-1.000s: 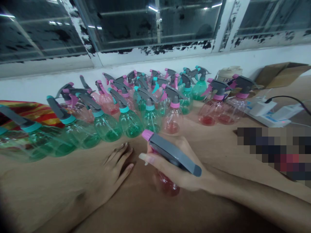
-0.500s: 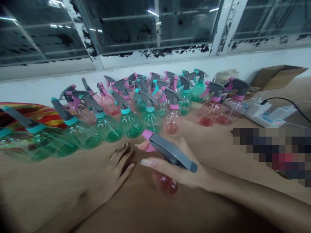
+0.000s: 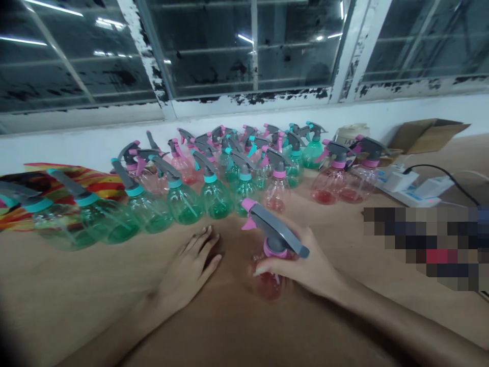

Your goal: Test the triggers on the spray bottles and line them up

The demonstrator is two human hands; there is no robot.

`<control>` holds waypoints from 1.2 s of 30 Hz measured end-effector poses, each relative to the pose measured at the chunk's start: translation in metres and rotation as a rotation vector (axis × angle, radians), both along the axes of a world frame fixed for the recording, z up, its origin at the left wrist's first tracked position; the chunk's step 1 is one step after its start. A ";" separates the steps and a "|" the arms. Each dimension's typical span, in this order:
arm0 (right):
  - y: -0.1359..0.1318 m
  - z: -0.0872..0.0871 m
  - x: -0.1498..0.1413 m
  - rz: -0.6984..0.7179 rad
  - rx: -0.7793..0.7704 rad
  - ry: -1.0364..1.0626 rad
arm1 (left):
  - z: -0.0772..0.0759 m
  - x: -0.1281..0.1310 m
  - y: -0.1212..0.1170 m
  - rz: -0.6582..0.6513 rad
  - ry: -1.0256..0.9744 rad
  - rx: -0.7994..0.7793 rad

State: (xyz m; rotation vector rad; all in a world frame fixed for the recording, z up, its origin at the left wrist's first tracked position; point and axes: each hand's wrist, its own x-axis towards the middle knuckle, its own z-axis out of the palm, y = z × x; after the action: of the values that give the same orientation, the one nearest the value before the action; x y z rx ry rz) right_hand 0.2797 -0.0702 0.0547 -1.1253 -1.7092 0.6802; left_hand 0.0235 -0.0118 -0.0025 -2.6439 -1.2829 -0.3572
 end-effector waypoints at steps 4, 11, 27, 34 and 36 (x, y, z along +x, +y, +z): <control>-0.009 -0.017 0.013 -0.108 0.019 -0.031 | 0.002 0.001 -0.001 0.016 0.014 -0.018; -0.029 -0.018 0.015 -0.183 0.123 -0.265 | 0.001 0.002 0.000 0.022 0.029 0.001; -0.030 -0.025 -0.007 -0.201 0.072 -0.381 | 0.000 -0.001 0.002 -0.006 -0.005 0.012; -0.034 -0.017 0.029 -0.335 -0.092 -0.447 | 0.000 -0.002 0.003 -0.007 0.024 0.040; -0.030 -0.014 0.044 -0.404 -0.074 -0.439 | 0.000 -0.002 0.004 -0.012 0.024 0.051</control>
State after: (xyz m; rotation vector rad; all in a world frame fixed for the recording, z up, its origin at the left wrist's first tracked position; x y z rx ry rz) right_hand 0.3239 -0.1005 0.0409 -1.7070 -1.7382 0.2542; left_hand 0.0212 -0.0082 -0.0030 -2.6062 -1.2351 -0.3537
